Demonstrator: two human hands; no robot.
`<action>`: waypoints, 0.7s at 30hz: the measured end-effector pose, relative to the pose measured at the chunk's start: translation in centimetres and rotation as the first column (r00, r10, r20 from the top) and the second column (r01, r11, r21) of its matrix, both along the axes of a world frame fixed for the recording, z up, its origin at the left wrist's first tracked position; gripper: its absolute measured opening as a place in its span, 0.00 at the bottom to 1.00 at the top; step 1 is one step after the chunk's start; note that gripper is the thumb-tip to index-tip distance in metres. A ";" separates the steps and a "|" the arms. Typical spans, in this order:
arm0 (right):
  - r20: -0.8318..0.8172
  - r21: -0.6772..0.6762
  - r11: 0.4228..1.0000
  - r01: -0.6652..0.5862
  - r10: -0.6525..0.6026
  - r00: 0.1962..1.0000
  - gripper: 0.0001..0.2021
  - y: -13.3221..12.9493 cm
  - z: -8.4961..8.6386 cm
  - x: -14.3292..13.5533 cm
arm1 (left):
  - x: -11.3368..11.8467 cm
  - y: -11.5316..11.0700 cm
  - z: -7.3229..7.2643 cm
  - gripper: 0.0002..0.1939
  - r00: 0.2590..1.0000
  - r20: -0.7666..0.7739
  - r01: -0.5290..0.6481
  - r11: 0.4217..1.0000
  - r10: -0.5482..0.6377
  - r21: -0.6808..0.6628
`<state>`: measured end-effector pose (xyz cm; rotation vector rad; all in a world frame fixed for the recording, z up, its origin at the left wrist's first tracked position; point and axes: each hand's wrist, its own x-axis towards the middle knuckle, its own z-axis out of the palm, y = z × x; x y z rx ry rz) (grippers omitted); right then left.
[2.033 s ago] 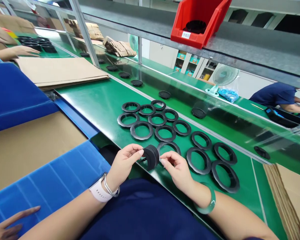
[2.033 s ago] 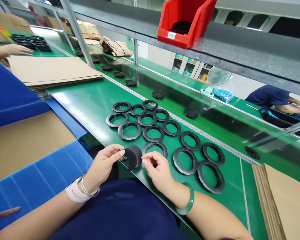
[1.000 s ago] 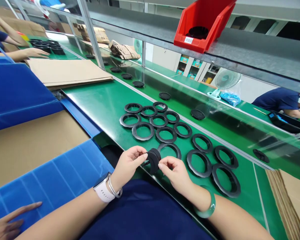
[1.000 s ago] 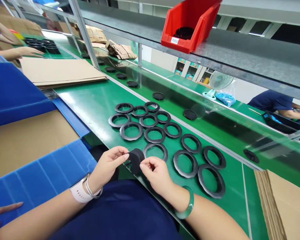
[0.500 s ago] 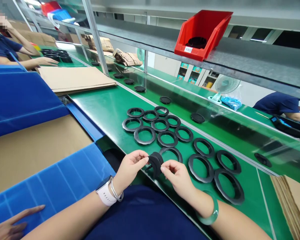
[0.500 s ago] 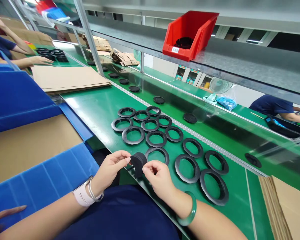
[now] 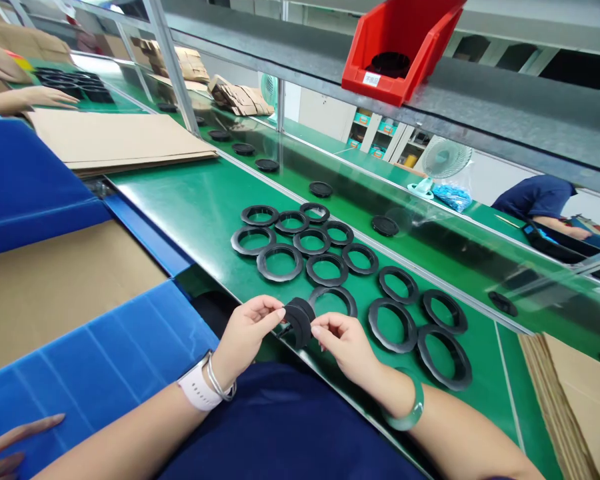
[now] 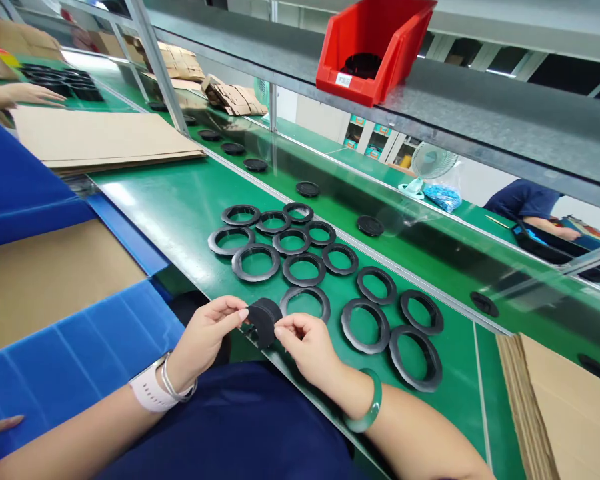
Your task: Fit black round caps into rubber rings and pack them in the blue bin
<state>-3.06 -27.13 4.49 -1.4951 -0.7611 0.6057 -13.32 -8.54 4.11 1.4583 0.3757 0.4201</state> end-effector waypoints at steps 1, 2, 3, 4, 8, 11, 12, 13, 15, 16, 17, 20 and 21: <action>-0.007 0.003 1.000 -0.003 0.003 1.000 0.12 0.0 0.0 0.0 | 0.0 0.0 -0.1 0.13 1.000 -0.004 -0.006 1.000 0.006 0.002; -0.012 0.004 1.000 -0.002 0.002 1.000 0.12 0.0 0.0 0.0 | 0.0 0.0 -0.2 0.13 1.000 -0.008 -0.009 1.000 0.009 0.006; -0.016 0.006 1.000 0.001 -0.001 1.000 0.12 0.0 0.0 0.0 | 0.0 0.0 -0.2 0.13 1.000 -0.010 -0.008 1.000 0.008 0.009; -0.020 0.008 1.000 0.004 -0.004 1.000 0.12 0.0 0.1 0.0 | 0.0 0.1 -0.3 0.13 1.000 -0.009 -0.009 1.000 0.009 0.012; 0.004 0.001 1.000 0.015 -0.015 1.000 0.13 0.2 0.3 -0.1 | 0.1 0.2 -0.3 0.12 1.000 0.013 -0.002 1.000 0.002 -0.007; 0.092 -0.058 0.998 0.029 -0.024 0.995 0.15 0.2 0.4 -0.5 | -0.1 -0.1 -0.1 0.11 0.999 0.039 0.034 0.994 -0.030 -0.106; 0.117 -0.080 0.996 0.032 -0.023 0.993 0.16 0.2 0.3 -0.6 | -0.2 -0.3 0.0 0.11 0.998 0.047 0.043 0.991 -0.037 -0.127; 0.135 -0.100 0.994 0.033 -0.020 0.991 0.17 0.1 0.1 -0.6 | -0.2 -0.4 0.1 0.11 0.998 0.053 0.041 0.991 -0.034 -0.128; 0.153 -0.123 0.992 0.030 -0.011 0.988 0.19 0.1 -0.3 -0.4 | -0.2 -0.5 0.2 0.13 0.998 0.065 0.027 0.993 -0.019 -0.116; 0.159 -0.128 0.992 0.026 -0.005 0.987 0.20 0.1 -0.5 -0.3 | -0.2 -0.5 0.2 0.14 0.997 0.070 0.020 0.993 -0.012 -0.115; 0.166 -0.129 0.991 0.019 0.003 0.986 0.21 0.1 -0.7 -0.2 | -0.2 -0.4 0.2 0.15 0.997 0.076 0.016 0.993 -0.007 -0.118; 0.192 -0.131 0.991 0.006 0.019 0.981 0.22 0.0 -0.9 0.0 | -0.4 -0.4 0.0 0.16 0.996 0.089 0.011 0.990 0.001 -0.138; 0.199 -0.134 0.991 0.005 0.022 0.980 0.22 -0.1 -0.9 -0.1 | -0.5 -0.5 0.0 0.16 0.996 0.093 0.010 0.989 0.003 -0.147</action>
